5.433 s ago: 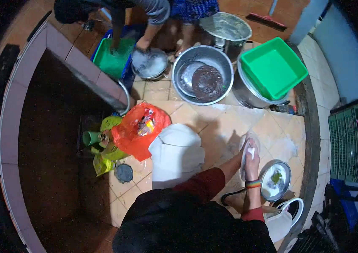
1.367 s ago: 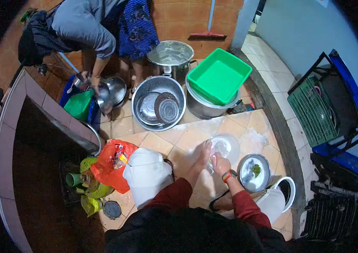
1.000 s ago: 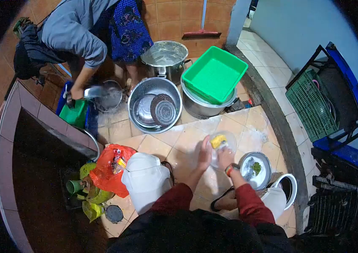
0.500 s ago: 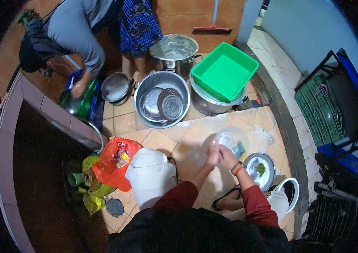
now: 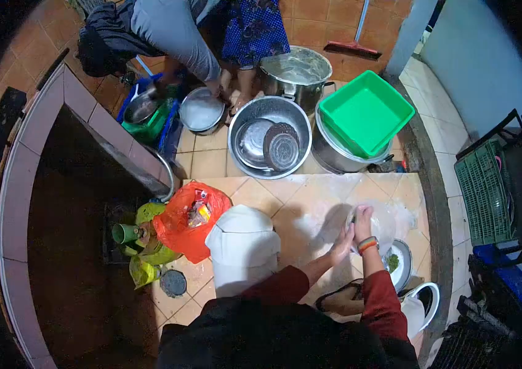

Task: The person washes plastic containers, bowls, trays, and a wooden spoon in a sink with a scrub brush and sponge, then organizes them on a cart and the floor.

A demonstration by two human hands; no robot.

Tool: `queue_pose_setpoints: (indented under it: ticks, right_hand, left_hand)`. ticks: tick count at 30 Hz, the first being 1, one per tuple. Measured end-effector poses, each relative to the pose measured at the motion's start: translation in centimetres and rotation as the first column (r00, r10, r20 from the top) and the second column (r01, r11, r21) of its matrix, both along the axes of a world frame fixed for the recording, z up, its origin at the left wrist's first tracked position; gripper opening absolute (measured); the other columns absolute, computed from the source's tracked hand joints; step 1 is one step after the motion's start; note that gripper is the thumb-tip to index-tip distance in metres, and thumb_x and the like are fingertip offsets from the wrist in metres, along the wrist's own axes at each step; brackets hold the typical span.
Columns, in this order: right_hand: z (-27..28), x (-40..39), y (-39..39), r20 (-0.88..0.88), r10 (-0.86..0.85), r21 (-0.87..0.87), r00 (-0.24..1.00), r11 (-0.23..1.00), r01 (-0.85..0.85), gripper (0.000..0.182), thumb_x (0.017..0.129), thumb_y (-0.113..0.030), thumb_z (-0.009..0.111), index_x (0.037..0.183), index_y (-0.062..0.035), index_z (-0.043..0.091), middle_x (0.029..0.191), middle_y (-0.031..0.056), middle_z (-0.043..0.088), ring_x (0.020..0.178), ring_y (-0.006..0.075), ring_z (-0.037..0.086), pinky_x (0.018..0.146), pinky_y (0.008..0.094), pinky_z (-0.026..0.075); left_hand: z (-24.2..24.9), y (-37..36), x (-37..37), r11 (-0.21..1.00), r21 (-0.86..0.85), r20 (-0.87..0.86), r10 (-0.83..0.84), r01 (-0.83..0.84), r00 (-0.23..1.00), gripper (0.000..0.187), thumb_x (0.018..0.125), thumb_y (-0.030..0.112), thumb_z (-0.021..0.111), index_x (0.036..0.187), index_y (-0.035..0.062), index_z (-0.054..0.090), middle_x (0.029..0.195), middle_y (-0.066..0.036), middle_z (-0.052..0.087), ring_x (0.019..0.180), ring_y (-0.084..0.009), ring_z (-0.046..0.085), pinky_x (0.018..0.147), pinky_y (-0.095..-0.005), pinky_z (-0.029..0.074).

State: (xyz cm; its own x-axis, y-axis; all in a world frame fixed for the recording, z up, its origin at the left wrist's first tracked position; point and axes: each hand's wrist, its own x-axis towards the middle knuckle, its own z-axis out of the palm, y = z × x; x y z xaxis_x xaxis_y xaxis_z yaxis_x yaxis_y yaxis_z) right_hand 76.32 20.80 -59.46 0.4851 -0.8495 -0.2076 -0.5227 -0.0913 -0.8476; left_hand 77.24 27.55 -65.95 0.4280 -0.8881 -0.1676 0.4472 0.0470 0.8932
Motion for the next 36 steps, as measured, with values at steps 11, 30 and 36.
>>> queue_pose_setpoints:
  ticks: [11,30,36]
  right_hand:
    - [2.0,-2.4,2.7,-0.664,0.370,-0.260,0.650,0.701,-0.664,0.019,0.069,-0.009,0.048,0.088,-0.0039,0.050,0.090,0.0145,0.051,0.081,0.0296,0.050,0.073,0.0397,0.040]
    - [3.4,-4.1,3.3,-0.464,0.516,-0.409,0.720,0.596,-0.691,0.028,0.067,-0.004,0.046,0.094,-0.0062,0.051,0.091,0.0101,0.052,0.088,0.0297,0.048,0.078,0.0357,0.039]
    - [2.4,-5.1,3.2,-0.446,0.540,-0.593,0.714,0.420,-0.687,0.040,0.064,-0.001,0.043,0.104,-0.0074,0.047,0.101,0.0159,0.045,0.092,0.0329,0.044,0.080,0.0375,0.037]
  left_hand:
    - [7.0,0.9,6.4,1.000,0.016,0.119,0.010,-0.012,0.993,0.059,0.081,0.040,0.040,0.124,0.0039,0.022,0.118,-0.014,0.036,0.105,-0.0231,0.037,0.088,-0.0351,0.031]
    - [3.0,0.6,4.2,0.948,-0.174,0.171,0.294,-0.265,0.940,0.045,0.081,0.020,0.042,0.118,-0.0027,0.028,0.108,-0.013,0.044,0.096,-0.0234,0.045,0.082,-0.0306,0.039]
    - [3.5,1.8,8.2,0.988,0.032,-0.055,0.155,-0.153,0.986,0.046,0.083,0.030,0.040,0.121,0.0064,0.028,0.109,-0.010,0.043,0.099,-0.0219,0.042,0.083,-0.0335,0.036]
